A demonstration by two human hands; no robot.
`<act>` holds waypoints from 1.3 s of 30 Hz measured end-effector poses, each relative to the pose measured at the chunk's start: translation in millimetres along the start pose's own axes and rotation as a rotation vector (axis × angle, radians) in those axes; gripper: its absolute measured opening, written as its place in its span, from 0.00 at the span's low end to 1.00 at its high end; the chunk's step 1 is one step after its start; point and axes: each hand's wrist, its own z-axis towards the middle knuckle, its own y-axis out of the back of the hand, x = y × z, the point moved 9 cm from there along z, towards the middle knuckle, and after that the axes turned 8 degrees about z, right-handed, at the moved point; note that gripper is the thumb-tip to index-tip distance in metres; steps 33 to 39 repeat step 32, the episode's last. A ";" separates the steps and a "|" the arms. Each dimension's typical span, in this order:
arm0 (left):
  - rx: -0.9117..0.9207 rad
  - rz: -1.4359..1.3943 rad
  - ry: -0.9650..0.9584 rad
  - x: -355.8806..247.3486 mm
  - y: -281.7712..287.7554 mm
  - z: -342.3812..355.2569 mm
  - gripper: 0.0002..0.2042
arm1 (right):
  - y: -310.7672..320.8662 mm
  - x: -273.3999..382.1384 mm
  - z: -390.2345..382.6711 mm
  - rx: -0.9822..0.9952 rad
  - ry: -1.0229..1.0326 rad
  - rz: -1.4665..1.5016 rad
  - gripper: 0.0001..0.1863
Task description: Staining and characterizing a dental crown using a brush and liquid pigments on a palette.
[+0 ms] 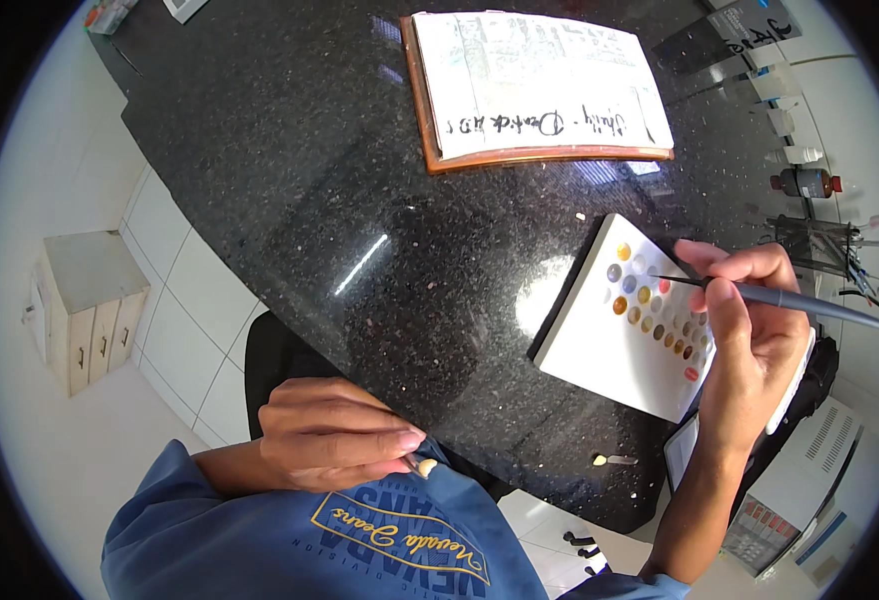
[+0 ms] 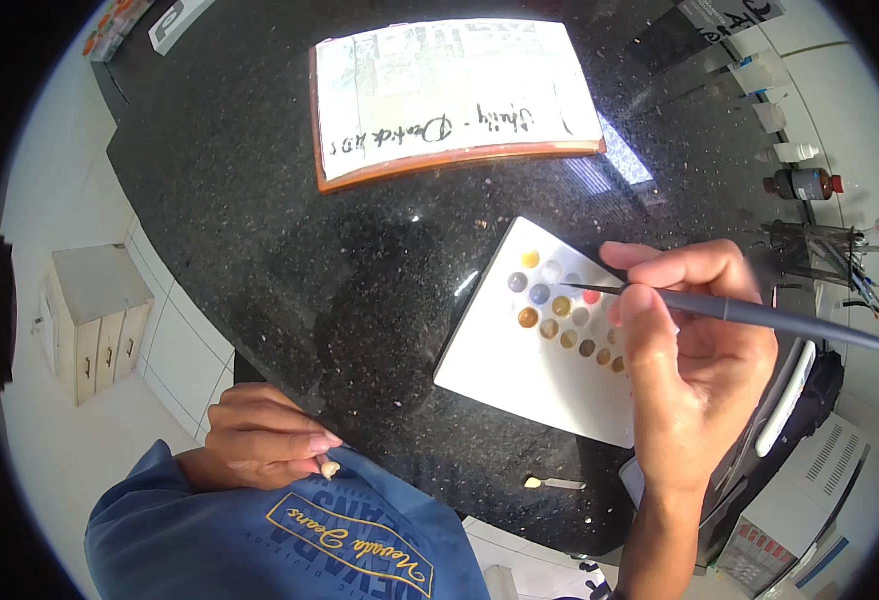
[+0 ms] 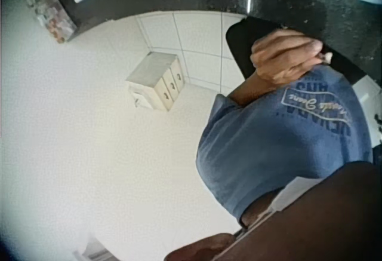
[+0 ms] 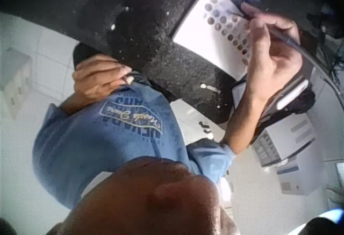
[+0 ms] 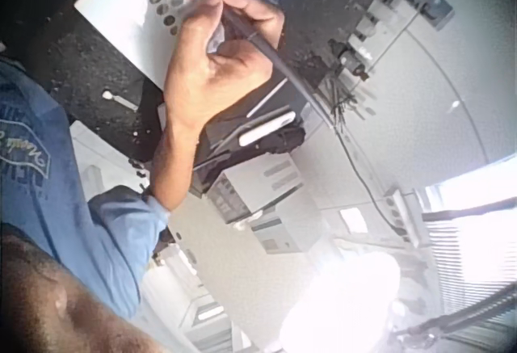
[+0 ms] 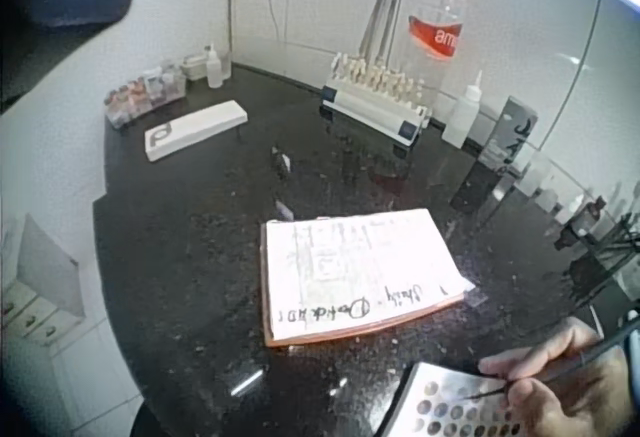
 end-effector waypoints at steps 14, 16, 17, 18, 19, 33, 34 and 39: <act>0.051 0.120 0.119 3.9 1.8 7.2 0.16 | -8.0 -11.0 6.2 0.064 -0.072 0.006 0.02; 0.035 0.074 0.129 5.3 1.0 7.2 0.16 | -8.7 -11.4 5.2 0.067 -0.066 -0.001 0.02; 0.026 0.088 0.120 4.5 1.7 7.5 0.16 | -8.9 -10.9 5.3 0.071 -0.059 -0.008 0.02; 0.034 0.093 0.125 4.7 1.7 7.4 0.16 | -8.6 -10.8 5.5 0.070 -0.059 -0.007 0.02; 0.051 0.085 0.141 6.0 0.5 6.9 0.16 | -8.8 -10.9 5.5 0.074 -0.061 -0.005 0.02; 0.082 0.097 0.120 2.3 1.3 14.9 0.15 | -3.0 -10.7 1.2 -0.017 -0.015 0.068 0.03; 0.082 0.097 0.120 2.3 1.3 14.9 0.15 | -3.0 -10.7 1.2 -0.017 -0.015 0.068 0.03; 0.082 0.097 0.120 2.3 1.3 14.9 0.15 | -3.0 -10.7 1.2 -0.017 -0.015 0.068 0.03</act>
